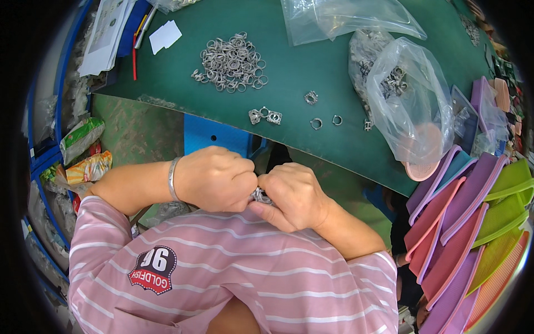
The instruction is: The person assembles small metal rings into a component using a manual press tool and pliers. They pick up metal rings, position them on a press, use a lever to secure them, then use pliers to bend or adjust the rings before placing the finished parts into plastic bags.
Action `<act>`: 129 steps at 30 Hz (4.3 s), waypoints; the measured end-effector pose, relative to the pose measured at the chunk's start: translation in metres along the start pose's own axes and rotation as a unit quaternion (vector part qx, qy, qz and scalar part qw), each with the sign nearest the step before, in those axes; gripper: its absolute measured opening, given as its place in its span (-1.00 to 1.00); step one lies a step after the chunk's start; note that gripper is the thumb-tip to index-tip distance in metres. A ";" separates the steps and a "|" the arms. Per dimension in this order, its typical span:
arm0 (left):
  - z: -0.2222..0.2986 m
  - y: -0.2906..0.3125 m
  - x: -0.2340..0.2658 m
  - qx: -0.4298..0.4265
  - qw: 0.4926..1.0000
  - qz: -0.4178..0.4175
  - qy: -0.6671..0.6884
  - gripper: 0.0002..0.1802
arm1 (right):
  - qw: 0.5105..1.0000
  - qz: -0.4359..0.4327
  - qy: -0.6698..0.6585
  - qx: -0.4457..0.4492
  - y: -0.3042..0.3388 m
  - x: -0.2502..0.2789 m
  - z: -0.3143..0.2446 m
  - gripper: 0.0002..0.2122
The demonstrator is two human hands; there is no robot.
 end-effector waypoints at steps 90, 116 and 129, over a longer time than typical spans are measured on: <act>-0.213 0.210 0.061 0.333 0.881 0.205 -0.266 -0.80 | 0.923 0.209 0.303 -0.108 -0.116 0.069 0.163 -0.76; -0.190 0.340 0.148 0.314 0.732 0.394 -0.459 -0.56 | 0.849 0.501 0.096 -0.139 -0.015 0.076 0.142 -0.67; -0.257 0.439 0.165 0.391 0.783 0.296 -0.382 -0.74 | 0.778 0.536 0.244 -0.218 0.041 -0.021 0.134 -0.79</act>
Point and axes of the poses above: each hand's wrist, its own y-axis away from the middle knuckle, its own x-axis out of the back of the hand, z = x × y, the point moved 9 cm from there along -y, towards the middle knuckle, and after that the axes turned 13 degrees about -x, right-handed, at the moved point
